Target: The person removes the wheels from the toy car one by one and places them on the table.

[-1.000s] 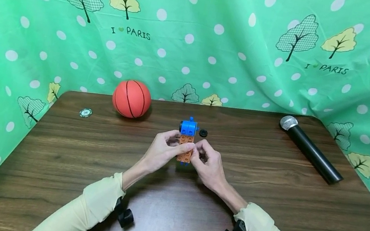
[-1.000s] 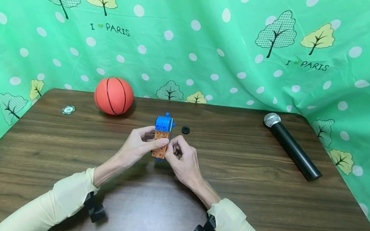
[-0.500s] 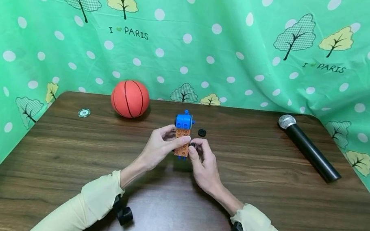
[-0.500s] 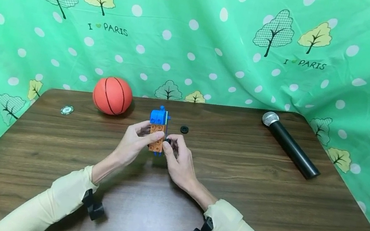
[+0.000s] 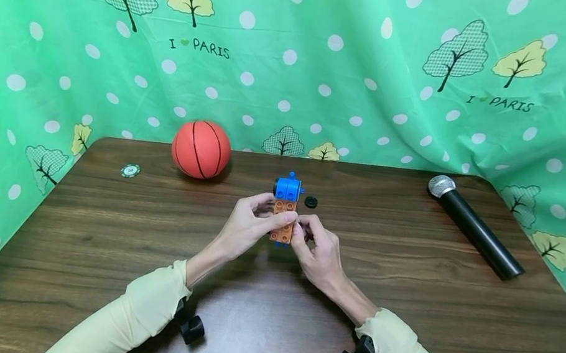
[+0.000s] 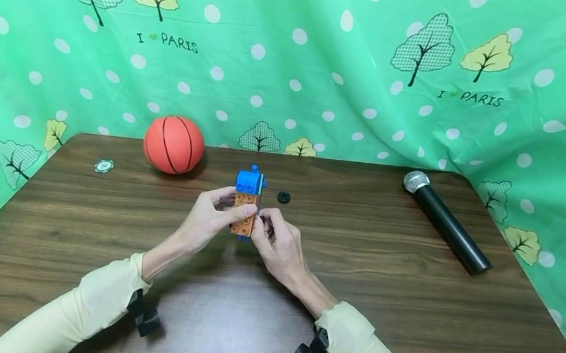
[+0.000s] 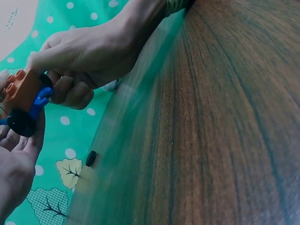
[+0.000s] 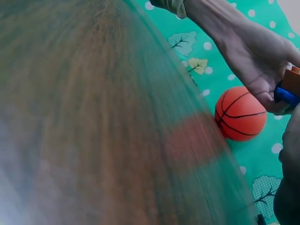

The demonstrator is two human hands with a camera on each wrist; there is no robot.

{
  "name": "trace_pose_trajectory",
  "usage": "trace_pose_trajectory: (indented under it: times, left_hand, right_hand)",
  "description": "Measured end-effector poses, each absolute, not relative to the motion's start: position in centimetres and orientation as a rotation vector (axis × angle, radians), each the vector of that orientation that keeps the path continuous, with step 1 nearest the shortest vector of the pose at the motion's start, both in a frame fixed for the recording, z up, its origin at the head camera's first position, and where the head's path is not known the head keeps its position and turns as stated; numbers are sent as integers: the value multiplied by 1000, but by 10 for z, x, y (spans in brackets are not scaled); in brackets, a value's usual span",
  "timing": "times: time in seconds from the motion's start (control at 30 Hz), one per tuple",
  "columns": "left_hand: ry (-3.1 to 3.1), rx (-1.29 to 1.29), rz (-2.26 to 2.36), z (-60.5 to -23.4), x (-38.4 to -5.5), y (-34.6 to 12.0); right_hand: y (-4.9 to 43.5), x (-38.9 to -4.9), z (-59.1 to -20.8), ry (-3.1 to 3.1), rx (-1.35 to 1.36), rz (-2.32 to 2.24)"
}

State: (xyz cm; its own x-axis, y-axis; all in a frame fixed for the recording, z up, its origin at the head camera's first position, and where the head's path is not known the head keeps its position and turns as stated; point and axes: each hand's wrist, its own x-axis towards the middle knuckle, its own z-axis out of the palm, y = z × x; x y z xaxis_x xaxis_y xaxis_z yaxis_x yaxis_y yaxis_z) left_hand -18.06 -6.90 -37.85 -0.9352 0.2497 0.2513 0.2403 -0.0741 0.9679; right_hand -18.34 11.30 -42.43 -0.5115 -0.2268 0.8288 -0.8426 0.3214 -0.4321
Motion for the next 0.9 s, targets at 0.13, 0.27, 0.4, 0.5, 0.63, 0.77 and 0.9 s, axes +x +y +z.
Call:
trace_pose_trajectory:
  times: [0.13, 0.27, 0.4, 0.5, 0.63, 0.77, 0.9]
  left_hand:
    - [2125, 559, 2219, -379, -182, -69]
    - [2113, 552, 2206, -380, -183, -70]
    - [2093, 556, 2198, -381, -184, -71]
    - [2082, 554, 2189, -381, -184, -72]
    - [2084, 527, 2201, -382, -184, -76]
    - [2092, 492, 2238, -382, -184, -78]
    - [2085, 480, 2252, -382, -182, -78]
  right_hand:
    - [115, -184, -422, -1954, 968, 1223]
    - [117, -183, -421, -1983, 971, 1286]
    - [119, -183, -420, -1994, 979, 1327]
    - [120, -183, -419, -1997, 1014, 1341]
    - [122, -182, -419, -2018, 1046, 1391]
    - [123, -182, -419, -2067, 1010, 1437]
    - [125, -182, -419, -2112, 958, 1460]
